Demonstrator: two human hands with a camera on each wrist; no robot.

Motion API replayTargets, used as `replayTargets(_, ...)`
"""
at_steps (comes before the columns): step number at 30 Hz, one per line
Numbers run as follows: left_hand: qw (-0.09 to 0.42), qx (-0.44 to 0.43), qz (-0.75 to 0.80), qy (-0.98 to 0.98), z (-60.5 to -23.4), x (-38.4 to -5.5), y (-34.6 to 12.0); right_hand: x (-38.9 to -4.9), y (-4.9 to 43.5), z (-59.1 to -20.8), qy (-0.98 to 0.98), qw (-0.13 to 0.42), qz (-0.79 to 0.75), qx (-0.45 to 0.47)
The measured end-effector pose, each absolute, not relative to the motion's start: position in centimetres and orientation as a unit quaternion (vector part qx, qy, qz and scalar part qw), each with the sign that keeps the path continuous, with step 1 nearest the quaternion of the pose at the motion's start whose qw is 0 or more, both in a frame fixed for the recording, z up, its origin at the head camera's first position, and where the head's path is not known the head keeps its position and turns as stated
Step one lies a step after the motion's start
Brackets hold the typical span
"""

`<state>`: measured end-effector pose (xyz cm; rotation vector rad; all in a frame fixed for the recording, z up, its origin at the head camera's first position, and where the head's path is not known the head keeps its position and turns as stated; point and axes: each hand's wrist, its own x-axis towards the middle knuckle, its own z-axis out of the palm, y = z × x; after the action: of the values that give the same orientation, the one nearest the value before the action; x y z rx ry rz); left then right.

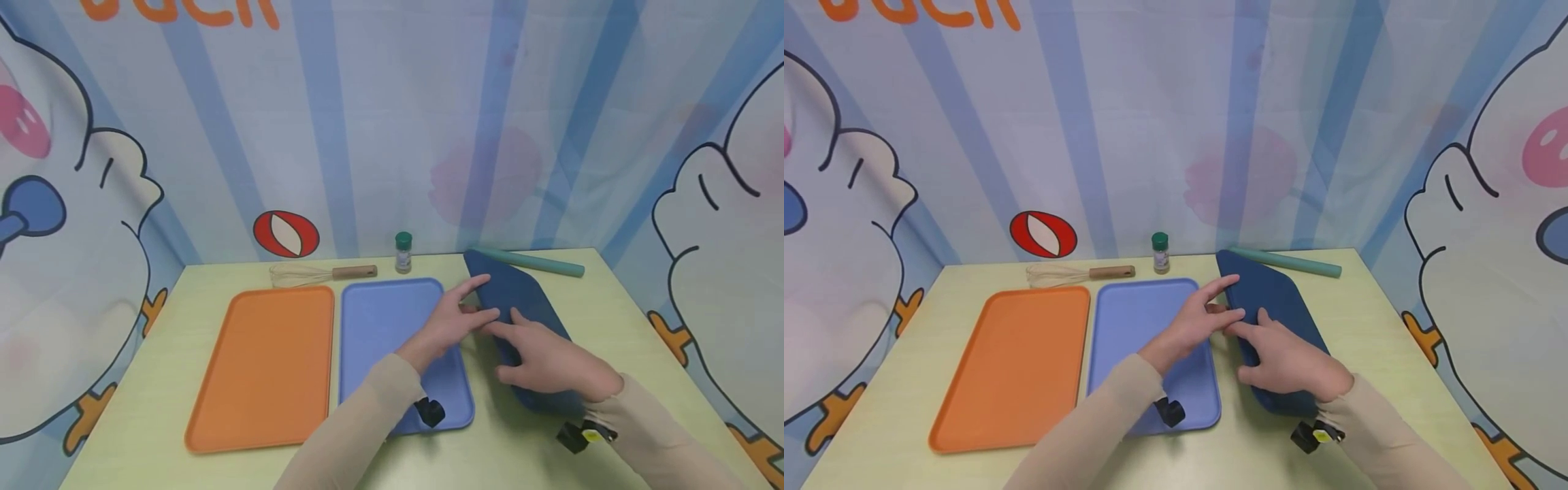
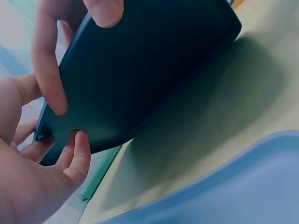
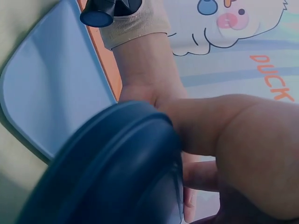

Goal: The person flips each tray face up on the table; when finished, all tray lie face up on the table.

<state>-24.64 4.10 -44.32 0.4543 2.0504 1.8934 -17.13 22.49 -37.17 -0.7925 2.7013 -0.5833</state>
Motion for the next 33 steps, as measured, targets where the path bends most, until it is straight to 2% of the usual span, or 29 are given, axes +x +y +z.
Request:
replayTargets(24, 0.146, 0.184, 0.677, 0.697, -42.8, -25.1, 4.3, -17.2, 23.3, -35.3, 0.922, 0.099, -0.221, -0.303)
replayTargets(33, 0.146, 0.204, 0.683, 0.686, -42.2, -25.2, 4.3, -17.1, 23.5, -34.1, 0.92, 0.119, -0.232, -0.294)
